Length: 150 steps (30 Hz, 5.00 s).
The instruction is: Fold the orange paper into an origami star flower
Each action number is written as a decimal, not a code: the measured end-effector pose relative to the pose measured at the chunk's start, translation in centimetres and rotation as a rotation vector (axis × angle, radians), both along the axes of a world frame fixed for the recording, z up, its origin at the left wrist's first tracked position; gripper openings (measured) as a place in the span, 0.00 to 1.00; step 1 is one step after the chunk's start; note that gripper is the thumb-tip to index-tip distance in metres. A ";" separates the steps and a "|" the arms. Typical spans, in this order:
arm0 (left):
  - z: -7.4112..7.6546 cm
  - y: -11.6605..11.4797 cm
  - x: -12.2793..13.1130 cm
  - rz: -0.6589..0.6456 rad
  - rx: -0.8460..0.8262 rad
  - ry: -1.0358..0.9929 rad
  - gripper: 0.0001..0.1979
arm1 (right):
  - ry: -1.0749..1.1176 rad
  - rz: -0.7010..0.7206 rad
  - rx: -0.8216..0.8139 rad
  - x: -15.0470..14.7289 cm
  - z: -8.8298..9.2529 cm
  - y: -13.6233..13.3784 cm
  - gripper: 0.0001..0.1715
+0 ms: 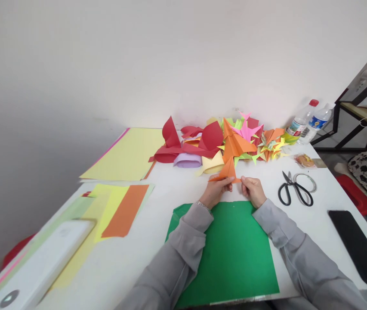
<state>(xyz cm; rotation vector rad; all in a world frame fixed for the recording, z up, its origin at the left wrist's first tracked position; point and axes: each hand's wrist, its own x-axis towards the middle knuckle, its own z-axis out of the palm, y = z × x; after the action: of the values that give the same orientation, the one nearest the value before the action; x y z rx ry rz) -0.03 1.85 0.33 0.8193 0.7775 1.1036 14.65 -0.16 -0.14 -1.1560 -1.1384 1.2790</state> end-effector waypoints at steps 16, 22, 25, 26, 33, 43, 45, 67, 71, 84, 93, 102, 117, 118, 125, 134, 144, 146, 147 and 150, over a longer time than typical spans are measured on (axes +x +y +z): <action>0.1 -0.4 -0.1 -0.108 0.123 0.177 0.12 | -0.085 0.027 0.076 0.1 -0.2 0.1 0.31; -0.1 -0.2 0.0 -0.073 0.123 0.154 0.13 | -0.111 0.016 0.083 -0.2 0.2 -0.2 0.31; -0.2 -0.2 0.1 -0.072 0.095 0.127 0.11 | -0.036 0.001 0.073 -0.2 0.3 -0.1 0.25; -0.3 -0.2 0.2 -0.073 0.095 0.129 0.11 | -0.013 -0.007 0.074 -0.3 0.3 -0.1 0.23; -0.4 -0.2 0.4 -0.021 0.080 0.121 0.16 | 0.039 -0.066 0.068 -0.3 0.2 0.2 0.21; -1.1 0.1 0.3 0.032 0.092 0.148 0.16 | -0.006 0.067 0.063 -0.4 0.3 -0.1 0.19; -0.9 0.1 0.4 0.023 0.078 0.143 0.17 | 0.003 0.065 0.063 -0.3 0.1 0.0 0.19; -0.1 -0.5 0.6 -0.139 0.275 0.289 0.17 | 0.180 0.019 -0.025 0.0 -0.5 0.6 0.21; -0.4 -0.3 0.7 -0.070 0.209 0.240 0.17 | 0.226 0.049 -0.036 0.2 -0.8 0.8 0.20; -0.8 -0.1 0.7 0.021 0.158 0.238 0.19 | -0.068 0.192 0.007 -0.2 0.3 0.2 0.22; -0.7 -0.3 0.8 -0.013 0.186 0.253 0.22 | -0.089 0.161 0.029 -0.3 0.5 0.1 0.22; -1.3 0.1 0.8 -0.014 0.162 0.250 0.24 | -0.143 0.108 0.083 -0.6 -0.4 0.0 0.20; -1.1 0.0 0.7 0.018 0.158 0.200 0.22 | -0.120 0.075 0.036 -0.6 -0.2 0.1 0.21; -1.2 0.0 0.7 0.015 0.160 0.205 0.21 | -0.121 0.073 0.029 -0.6 -0.2 0.1 0.21; -1.0 -0.1 0.6 -0.025 0.195 0.218 0.22 | -0.149 0.090 0.045 -0.6 0.2 0.0 0.21; -0.8 -0.2 0.7 -0.025 0.183 0.216 0.24 | -0.137 0.097 0.084 -0.6 0.2 0.0 0.21; -0.6 -0.1 0.8 -0.024 0.179 0.245 0.22 | -0.110 0.093 0.050 -0.6 0.2 0.0 0.19; -0.6 -0.2 0.8 -0.024 0.178 0.256 0.21 | -0.118 0.084 0.060 -0.6 0.0 0.0 0.19; -0.6 -0.2 0.8 -0.023 0.182 0.259 0.21 | -0.124 0.084 0.065 -0.6 -0.1 0.0 0.18; -0.6 -0.2 0.8 -0.022 0.190 0.259 0.22 | -0.146 0.094 0.088 -0.6 -0.3 0.0 0.18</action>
<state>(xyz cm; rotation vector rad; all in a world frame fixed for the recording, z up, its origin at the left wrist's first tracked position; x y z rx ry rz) 0.77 1.62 -0.26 1.1449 0.8850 1.0750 14.08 -0.20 -0.41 -1.1564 -1.3575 1.2184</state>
